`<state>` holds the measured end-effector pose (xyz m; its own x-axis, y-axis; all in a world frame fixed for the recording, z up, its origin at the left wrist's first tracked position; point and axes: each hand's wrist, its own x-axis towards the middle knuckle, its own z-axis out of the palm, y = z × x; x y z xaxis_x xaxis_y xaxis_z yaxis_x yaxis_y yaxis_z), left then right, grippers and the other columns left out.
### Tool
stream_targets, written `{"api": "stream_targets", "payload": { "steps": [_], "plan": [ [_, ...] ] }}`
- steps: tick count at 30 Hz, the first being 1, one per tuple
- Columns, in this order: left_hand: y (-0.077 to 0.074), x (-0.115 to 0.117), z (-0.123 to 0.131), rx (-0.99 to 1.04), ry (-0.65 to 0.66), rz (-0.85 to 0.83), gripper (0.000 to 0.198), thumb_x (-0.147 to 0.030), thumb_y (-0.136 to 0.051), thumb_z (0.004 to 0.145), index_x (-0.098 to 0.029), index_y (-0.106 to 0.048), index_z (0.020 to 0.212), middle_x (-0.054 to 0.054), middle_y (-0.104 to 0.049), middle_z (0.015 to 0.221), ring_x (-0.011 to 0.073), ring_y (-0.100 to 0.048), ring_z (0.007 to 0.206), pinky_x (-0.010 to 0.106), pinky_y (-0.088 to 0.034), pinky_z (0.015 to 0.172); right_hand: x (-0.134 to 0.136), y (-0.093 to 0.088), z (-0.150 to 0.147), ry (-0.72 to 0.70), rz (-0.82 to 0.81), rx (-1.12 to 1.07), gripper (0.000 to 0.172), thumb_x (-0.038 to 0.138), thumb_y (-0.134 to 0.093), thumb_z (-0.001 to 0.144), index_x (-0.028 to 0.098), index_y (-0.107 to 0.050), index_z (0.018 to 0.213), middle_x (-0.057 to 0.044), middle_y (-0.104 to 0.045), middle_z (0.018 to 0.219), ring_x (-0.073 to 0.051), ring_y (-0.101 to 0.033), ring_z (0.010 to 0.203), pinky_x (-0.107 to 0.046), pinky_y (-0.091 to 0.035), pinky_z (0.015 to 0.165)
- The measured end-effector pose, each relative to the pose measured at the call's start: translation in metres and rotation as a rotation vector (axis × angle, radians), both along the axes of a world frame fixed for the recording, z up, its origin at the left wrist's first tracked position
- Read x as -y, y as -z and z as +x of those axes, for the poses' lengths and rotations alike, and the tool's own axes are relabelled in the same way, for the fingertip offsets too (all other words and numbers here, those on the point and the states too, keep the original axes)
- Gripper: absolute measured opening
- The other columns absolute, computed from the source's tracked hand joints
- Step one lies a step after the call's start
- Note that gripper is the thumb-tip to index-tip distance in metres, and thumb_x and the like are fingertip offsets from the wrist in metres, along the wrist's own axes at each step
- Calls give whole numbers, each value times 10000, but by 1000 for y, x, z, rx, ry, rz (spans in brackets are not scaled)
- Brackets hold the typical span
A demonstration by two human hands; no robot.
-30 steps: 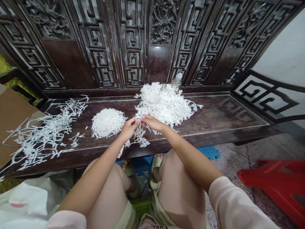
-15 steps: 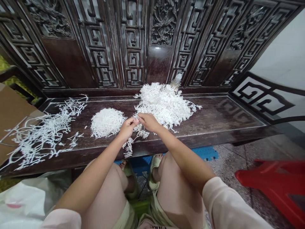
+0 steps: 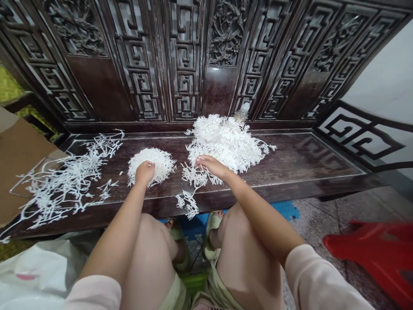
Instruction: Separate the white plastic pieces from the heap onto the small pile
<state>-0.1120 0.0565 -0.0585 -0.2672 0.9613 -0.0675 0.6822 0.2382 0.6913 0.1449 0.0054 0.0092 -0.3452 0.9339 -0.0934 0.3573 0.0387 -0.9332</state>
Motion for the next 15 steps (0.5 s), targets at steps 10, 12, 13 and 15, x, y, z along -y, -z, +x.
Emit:
{"api": "stream_targets", "payload": {
  "steps": [10,12,13,15],
  "plan": [
    [-11,6,16,-22,-157,-73,703,-485,-388,742,-130,-219,1323,202,-566,1044,332,-533,928,409,-349,737,-5,6,3,33,-62,80,251,359,-438,739,162,-592,721,35,-388,551,-79,-351,505,-223,-282,515],
    [-14,8,19,-5,-157,-32,700,-462,-401,745,-134,-208,1333,190,-564,1043,324,-524,938,408,-344,755,-4,7,2,26,-24,92,283,385,-421,750,165,-596,723,40,-368,543,-76,-325,492,-223,-271,511],
    [-16,10,21,9,-128,-6,680,-444,-412,743,-139,-237,1325,177,-568,1029,313,-523,932,400,-345,760,-4,7,0,24,-6,90,297,395,-414,754,163,-596,717,37,-379,551,-75,-325,495,-224,-274,514],
    [-21,15,27,79,17,44,597,-407,-439,732,-157,-359,1268,134,-575,982,268,-532,880,368,-360,755,-4,8,-3,19,5,72,316,404,-404,761,157,-592,702,30,-405,565,-76,-336,504,-224,-279,514]
  ]
}}
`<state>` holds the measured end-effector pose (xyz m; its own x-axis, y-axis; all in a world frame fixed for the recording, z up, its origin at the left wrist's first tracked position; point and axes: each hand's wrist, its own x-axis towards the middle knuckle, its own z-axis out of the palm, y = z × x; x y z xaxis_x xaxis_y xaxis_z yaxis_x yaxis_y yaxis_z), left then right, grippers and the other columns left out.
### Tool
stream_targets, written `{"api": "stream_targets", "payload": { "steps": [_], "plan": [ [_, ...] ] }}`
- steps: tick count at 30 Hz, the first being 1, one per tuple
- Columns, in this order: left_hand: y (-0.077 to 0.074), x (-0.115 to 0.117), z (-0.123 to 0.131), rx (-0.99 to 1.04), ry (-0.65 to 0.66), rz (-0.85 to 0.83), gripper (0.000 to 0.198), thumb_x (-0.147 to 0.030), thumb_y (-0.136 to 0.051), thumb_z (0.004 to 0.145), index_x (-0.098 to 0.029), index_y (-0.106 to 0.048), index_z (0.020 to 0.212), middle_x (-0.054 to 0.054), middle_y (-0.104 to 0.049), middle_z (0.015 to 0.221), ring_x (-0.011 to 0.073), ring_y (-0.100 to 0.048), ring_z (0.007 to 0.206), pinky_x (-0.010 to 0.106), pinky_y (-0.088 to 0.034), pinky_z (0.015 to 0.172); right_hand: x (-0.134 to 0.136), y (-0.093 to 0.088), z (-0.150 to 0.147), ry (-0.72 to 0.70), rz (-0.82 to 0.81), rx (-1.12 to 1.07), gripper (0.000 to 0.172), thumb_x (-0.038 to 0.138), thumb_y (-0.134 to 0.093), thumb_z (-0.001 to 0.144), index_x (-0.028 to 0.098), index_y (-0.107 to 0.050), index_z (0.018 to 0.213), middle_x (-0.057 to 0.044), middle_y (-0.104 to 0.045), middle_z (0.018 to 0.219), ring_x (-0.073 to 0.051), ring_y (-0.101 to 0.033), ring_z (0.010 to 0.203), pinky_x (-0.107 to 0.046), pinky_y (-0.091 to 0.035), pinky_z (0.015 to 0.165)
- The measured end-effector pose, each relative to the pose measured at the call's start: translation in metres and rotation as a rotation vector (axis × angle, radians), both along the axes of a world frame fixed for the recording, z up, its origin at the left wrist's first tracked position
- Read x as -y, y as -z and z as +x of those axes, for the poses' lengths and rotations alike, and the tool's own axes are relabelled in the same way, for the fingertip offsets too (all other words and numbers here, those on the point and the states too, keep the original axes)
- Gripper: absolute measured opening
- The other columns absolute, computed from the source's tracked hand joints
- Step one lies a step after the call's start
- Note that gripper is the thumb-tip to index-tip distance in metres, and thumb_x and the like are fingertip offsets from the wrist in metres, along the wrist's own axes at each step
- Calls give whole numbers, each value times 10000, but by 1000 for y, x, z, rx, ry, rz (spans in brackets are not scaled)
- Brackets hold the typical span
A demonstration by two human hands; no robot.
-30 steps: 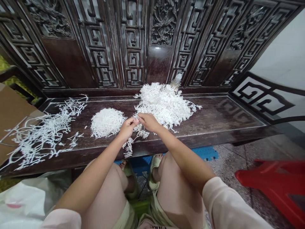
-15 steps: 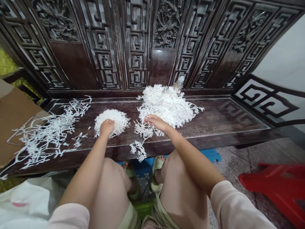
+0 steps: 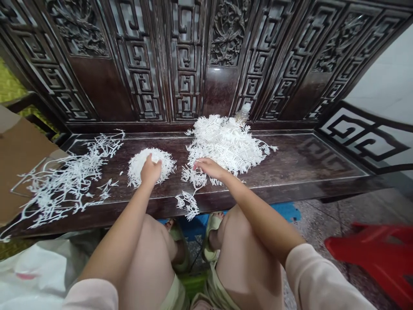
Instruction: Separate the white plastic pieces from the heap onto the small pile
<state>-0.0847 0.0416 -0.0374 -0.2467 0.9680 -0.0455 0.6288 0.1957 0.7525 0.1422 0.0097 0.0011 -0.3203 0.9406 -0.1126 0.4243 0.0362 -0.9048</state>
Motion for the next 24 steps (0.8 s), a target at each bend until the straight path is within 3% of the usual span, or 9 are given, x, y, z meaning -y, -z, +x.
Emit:
{"api": "stream_targets", "payload": {
  "steps": [4,7,12,16,21,24],
  "plan": [
    [-16,15,26,264,479,76,504,-351,-527,674,-206,-495,1156,52,-557,924,161,-522,761,290,-397,710,-2,3,-4,-12,-49,-80,299,386,-408,764,148,-571,685,22,-436,561,-80,-379,516,-220,-294,509],
    [-25,26,45,350,649,131,482,-356,-553,668,-209,-524,1126,51,-558,950,150,-517,803,272,-392,728,-3,4,-5,-41,-77,-145,278,370,-417,761,145,-534,646,20,-457,565,-79,-398,526,-221,-307,530],
    [-19,29,60,327,619,115,336,-409,-540,678,-167,-643,889,61,-610,858,166,-517,762,274,-378,700,-2,6,-7,-97,-48,-169,282,383,-419,757,149,-480,611,27,-453,557,-77,-388,538,-219,-307,560],
    [-15,28,61,351,540,67,325,-439,-558,648,-149,-653,761,25,-598,669,139,-485,623,246,-351,596,-2,7,-8,-125,34,-40,290,377,-373,783,155,-461,619,27,-447,568,-78,-368,525,-214,-289,542],
    [-17,32,63,396,456,-13,319,-456,-587,612,-146,-574,539,-38,-408,444,81,-339,461,223,-262,484,-4,9,-5,-113,328,261,255,324,-344,809,171,-473,651,15,-475,607,-103,-399,582,-223,-256,574],
    [-16,33,65,499,436,-73,332,-475,-588,608,-147,-589,562,-32,-437,472,84,-361,486,224,-279,507,-4,5,-5,-113,460,434,236,300,-360,810,176,-486,653,7,-505,620,-115,-413,604,-237,-231,604]
  ]
}}
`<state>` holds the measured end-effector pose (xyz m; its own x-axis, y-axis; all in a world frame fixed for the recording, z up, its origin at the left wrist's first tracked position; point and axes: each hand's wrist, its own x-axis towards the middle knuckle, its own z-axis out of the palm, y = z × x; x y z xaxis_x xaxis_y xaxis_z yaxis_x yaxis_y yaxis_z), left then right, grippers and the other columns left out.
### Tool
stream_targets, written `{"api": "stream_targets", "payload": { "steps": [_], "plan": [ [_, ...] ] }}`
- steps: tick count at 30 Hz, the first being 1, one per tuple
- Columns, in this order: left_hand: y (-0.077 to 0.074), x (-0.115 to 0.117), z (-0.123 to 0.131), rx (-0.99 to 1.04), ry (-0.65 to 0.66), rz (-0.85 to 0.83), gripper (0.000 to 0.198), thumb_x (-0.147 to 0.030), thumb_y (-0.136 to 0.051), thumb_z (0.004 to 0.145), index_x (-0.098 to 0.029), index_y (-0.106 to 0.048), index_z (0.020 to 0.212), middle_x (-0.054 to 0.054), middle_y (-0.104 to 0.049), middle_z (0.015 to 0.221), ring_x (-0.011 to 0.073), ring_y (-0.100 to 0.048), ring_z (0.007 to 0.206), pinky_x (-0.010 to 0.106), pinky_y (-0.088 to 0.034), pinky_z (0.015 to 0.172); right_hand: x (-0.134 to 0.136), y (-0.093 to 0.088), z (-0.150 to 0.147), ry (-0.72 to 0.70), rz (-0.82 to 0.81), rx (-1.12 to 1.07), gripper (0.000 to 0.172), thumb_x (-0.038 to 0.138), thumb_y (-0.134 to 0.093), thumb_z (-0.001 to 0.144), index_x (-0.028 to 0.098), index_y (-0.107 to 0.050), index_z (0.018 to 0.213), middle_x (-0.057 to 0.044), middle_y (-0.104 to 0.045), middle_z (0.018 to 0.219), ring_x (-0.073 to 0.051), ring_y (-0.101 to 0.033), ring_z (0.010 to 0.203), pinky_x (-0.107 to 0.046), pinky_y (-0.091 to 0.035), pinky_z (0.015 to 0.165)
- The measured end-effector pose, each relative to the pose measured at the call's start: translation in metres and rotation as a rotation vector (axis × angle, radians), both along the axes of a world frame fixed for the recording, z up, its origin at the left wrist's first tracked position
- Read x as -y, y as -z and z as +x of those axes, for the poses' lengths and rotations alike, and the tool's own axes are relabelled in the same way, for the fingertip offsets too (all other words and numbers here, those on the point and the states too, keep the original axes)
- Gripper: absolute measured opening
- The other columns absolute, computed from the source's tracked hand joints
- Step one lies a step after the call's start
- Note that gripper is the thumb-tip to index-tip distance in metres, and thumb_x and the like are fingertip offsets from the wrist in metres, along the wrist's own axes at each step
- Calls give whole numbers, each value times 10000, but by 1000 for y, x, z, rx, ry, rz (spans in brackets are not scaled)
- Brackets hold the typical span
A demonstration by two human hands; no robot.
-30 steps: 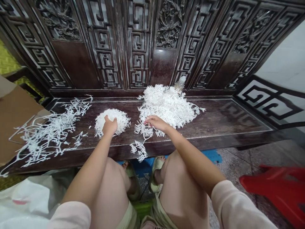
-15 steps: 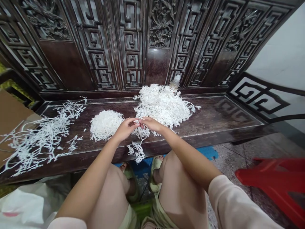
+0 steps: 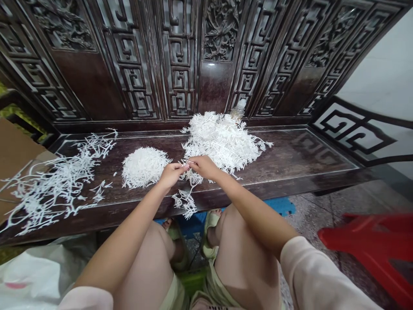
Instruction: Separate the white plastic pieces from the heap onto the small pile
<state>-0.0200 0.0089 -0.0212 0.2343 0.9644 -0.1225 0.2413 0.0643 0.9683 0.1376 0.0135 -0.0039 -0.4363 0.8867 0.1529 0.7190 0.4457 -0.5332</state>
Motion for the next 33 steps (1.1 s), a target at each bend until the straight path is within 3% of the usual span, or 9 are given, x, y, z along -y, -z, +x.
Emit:
{"api": "stream_targets", "payload": {
  "steps": [5,14,22,28,31,33],
  "plan": [
    [4,-3,1,128,-30,-13,313,-451,-604,610,-139,-613,585,-11,-507,541,81,-375,529,226,-298,548,0,-8,-5,28,133,151,245,312,-390,809,175,-511,646,-18,-563,681,-147,-449,687,-267,-195,657],
    [2,-5,3,316,-88,-15,291,-422,-634,585,-132,-610,562,14,-548,577,72,-373,518,241,-317,558,-2,-6,-12,86,209,147,260,327,-378,827,186,-543,683,-25,-583,680,-160,-449,713,-280,-172,679],
    [6,-2,6,266,-160,-50,275,-406,-652,554,-134,-621,550,5,-540,531,71,-365,497,242,-298,546,-3,1,-13,108,230,145,279,333,-376,834,181,-516,646,3,-577,641,-134,-450,663,-268,-168,658],
    [2,-3,4,350,-193,-59,274,-404,-639,561,-132,-614,544,-5,-507,492,70,-357,489,232,-298,547,1,4,-24,177,258,152,323,328,-320,854,172,-511,646,-7,-561,621,-134,-445,674,-267,-183,671],
    [-4,11,10,315,-220,-12,256,-387,-615,584,-138,-602,529,-11,-504,495,70,-361,486,225,-294,535,-4,9,-23,189,246,102,340,337,-311,854,173,-502,626,4,-541,598,-131,-443,660,-271,-208,682],
    [-5,30,23,248,-109,28,254,-381,-604,594,-141,-593,511,-13,-499,488,78,-380,489,222,-295,520,-13,12,-11,285,178,30,364,345,-297,854,169,-495,604,8,-516,571,-120,-431,606,-275,-236,682]
  ]
}}
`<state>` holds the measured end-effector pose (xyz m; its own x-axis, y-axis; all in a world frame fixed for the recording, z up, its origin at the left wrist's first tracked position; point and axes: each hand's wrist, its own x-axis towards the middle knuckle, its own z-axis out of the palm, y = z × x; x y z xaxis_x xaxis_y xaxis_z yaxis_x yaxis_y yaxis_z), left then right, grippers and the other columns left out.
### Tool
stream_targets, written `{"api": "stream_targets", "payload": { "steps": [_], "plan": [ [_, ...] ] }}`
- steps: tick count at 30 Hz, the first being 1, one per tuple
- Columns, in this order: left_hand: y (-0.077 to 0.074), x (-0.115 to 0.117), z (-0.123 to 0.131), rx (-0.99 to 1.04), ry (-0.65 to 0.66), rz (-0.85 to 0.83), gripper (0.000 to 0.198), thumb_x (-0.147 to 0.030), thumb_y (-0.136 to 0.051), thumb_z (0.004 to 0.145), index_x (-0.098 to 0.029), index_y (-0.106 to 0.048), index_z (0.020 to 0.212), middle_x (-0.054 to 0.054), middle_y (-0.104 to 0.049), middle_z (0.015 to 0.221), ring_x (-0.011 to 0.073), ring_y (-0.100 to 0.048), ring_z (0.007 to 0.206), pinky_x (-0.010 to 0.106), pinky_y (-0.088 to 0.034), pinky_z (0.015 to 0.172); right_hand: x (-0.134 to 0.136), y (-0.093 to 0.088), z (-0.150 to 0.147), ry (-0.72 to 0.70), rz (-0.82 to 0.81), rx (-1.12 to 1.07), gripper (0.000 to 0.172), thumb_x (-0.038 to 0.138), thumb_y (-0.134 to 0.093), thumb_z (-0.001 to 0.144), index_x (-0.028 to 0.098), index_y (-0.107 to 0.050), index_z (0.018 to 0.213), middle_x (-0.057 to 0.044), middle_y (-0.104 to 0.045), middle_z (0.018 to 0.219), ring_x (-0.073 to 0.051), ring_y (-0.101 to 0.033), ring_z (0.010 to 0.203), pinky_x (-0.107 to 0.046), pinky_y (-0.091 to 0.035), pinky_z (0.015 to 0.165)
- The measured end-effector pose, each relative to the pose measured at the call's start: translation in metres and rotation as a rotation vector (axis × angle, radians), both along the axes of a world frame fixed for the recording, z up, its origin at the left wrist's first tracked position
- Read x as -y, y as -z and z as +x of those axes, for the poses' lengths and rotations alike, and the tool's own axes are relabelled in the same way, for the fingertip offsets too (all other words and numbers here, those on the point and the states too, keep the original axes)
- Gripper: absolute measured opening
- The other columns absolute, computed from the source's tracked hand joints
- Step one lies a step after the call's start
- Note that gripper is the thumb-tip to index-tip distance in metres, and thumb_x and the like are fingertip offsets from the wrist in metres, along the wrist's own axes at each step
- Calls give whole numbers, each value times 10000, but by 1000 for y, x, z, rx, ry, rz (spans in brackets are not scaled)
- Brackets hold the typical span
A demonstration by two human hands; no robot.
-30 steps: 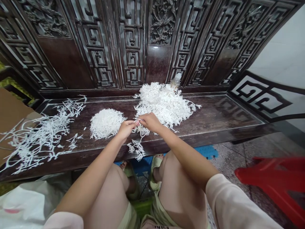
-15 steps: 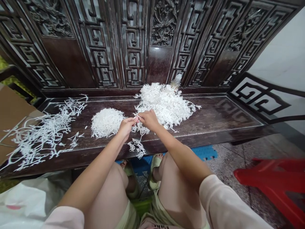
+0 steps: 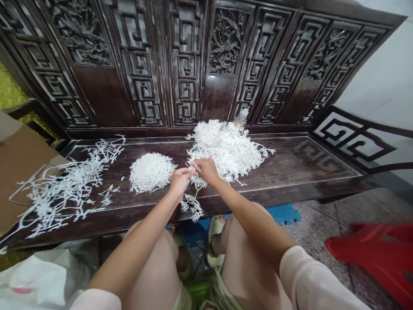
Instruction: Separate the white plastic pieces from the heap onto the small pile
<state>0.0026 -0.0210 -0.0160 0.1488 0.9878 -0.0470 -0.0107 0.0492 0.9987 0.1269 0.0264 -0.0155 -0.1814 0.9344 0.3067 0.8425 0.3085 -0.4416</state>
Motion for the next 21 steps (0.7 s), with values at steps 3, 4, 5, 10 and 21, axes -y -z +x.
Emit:
{"api": "stream_targets", "payload": {
  "steps": [3,4,5,10,21],
  "plan": [
    [1,28,22,-95,312,97,312,-420,-558,636,-142,-576,496,-15,-474,464,94,-405,488,221,-286,489,-14,3,33,217,-120,-183,378,397,-301,837,166,-527,641,2,-488,553,-116,-398,537,-271,-276,626],
    [0,30,26,-143,293,102,338,-436,-535,655,-141,-569,494,-16,-467,463,93,-400,484,222,-283,488,-16,4,44,210,-158,-222,356,411,-339,818,163,-544,665,0,-489,563,-119,-402,544,-264,-281,602],
    [-2,28,26,-201,203,111,358,-454,-517,668,-142,-560,496,-19,-454,456,94,-395,484,222,-282,490,-16,5,52,174,-194,-252,345,410,-365,804,157,-555,667,-4,-491,575,-120,-409,558,-257,-286,590],
    [-7,-34,-37,-495,-196,184,347,-458,-438,726,-158,-586,636,6,-543,582,123,-465,567,232,-318,532,5,-5,45,-2,-454,-413,371,453,-424,760,143,-618,702,-39,-568,744,-120,-449,647,-251,-322,626],
    [26,-72,-98,-1017,-569,-122,655,-412,-437,733,-130,-267,1299,221,-451,1164,358,-420,1070,494,-323,824,17,-17,19,-31,-584,-820,339,480,-503,724,205,-659,848,-28,-581,934,-86,-406,635,-248,-350,638]
  ]
}}
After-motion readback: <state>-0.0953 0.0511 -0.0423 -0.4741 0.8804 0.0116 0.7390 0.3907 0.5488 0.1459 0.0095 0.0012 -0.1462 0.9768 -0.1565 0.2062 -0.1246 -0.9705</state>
